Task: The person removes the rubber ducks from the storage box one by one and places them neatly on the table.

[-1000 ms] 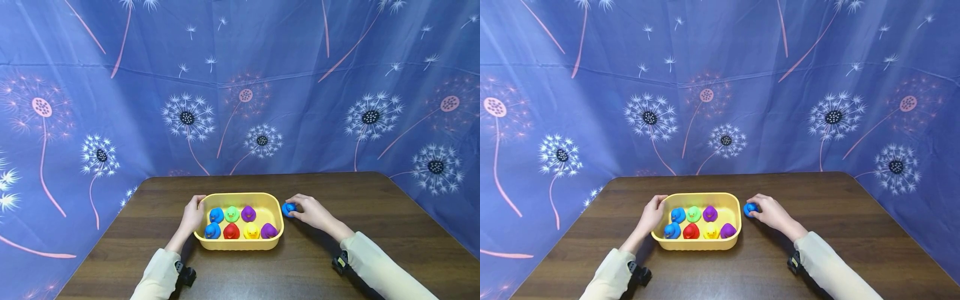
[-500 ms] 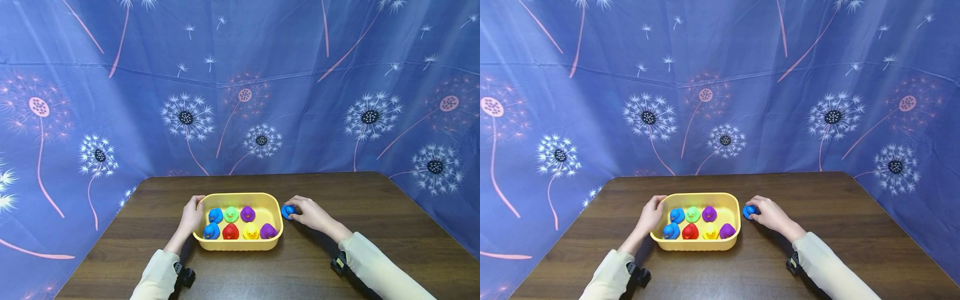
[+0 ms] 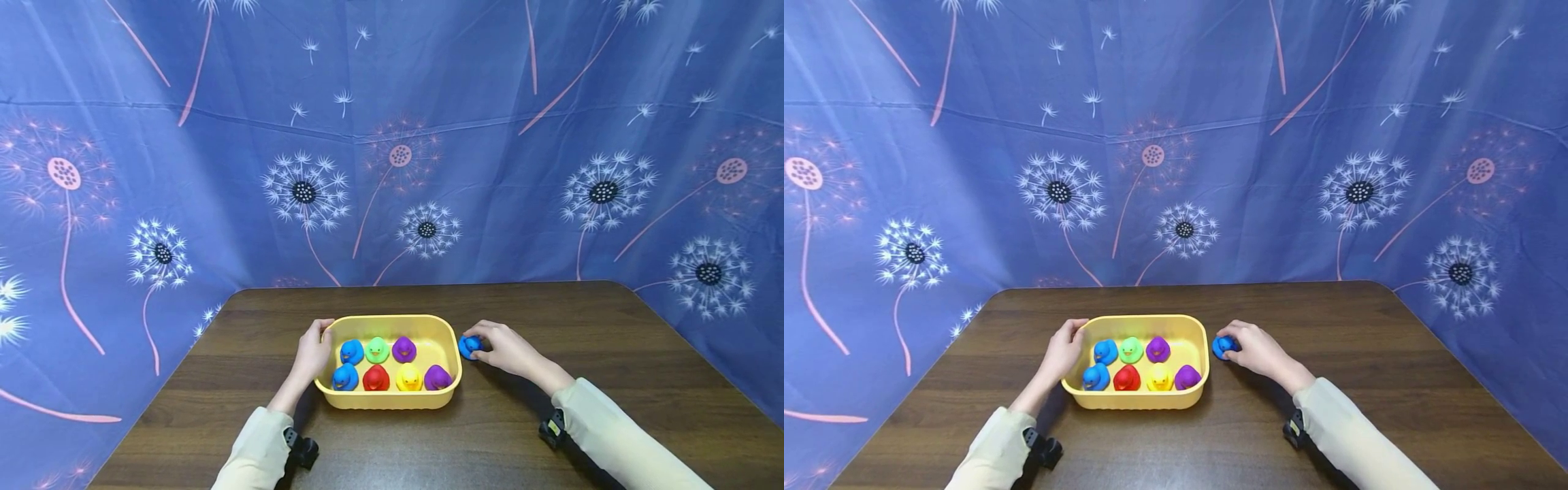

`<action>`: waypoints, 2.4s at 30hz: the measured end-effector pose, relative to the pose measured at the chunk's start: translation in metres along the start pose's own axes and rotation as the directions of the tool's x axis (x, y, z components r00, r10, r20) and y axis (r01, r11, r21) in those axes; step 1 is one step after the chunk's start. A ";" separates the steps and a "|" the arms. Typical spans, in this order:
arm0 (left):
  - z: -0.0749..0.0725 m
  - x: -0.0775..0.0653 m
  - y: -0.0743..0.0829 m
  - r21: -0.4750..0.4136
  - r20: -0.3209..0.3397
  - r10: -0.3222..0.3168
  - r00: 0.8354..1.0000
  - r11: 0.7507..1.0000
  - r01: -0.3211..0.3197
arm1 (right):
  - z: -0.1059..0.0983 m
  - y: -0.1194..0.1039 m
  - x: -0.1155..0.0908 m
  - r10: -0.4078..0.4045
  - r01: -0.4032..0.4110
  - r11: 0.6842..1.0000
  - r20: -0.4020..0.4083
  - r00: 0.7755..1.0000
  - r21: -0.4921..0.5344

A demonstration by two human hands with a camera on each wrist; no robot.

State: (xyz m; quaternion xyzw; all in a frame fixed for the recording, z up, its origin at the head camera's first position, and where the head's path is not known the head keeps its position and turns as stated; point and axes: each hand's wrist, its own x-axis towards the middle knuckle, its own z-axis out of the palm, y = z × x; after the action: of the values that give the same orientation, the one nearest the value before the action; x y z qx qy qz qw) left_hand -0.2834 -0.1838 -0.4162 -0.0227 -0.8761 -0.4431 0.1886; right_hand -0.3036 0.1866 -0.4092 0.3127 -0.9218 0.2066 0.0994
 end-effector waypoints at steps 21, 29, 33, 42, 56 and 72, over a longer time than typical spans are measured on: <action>0.000 0.002 -0.003 -0.001 -0.013 0.011 1.000 1.000 -0.011 | -0.021 -0.019 0.015 -0.039 0.037 0.999 -0.101 0.994 -0.020; 0.000 0.000 -0.002 -0.021 -0.014 -0.010 1.000 1.000 0.010 | -0.018 -0.030 0.026 -0.109 0.119 0.992 -0.229 0.967 0.031; 0.000 0.000 -0.001 -0.014 -0.018 -0.022 1.000 1.000 0.022 | -0.014 -0.035 0.031 -0.115 0.133 0.989 -0.228 0.967 0.066; 0.001 0.000 -0.002 -0.026 -0.014 -0.033 0.999 0.999 0.032 | -0.004 -0.050 0.039 -0.168 0.180 0.982 -0.184 0.968 0.055; 0.001 0.001 -0.005 -0.045 -0.009 -0.043 0.999 0.998 0.043 | 0.008 -0.066 0.052 -0.230 0.236 0.970 -0.107 0.967 0.057; 0.001 0.000 -0.004 -0.058 0.003 -0.056 0.998 0.997 0.056 | 0.032 -0.077 0.062 -0.193 0.195 0.972 -0.031 0.981 0.129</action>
State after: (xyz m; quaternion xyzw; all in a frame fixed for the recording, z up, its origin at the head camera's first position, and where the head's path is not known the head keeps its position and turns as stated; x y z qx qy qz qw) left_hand -0.2843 -0.1852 -0.4200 -0.0040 -0.8633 -0.4734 0.1748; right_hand -0.3069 0.0838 -0.3941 0.4051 -0.8702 0.2591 0.1068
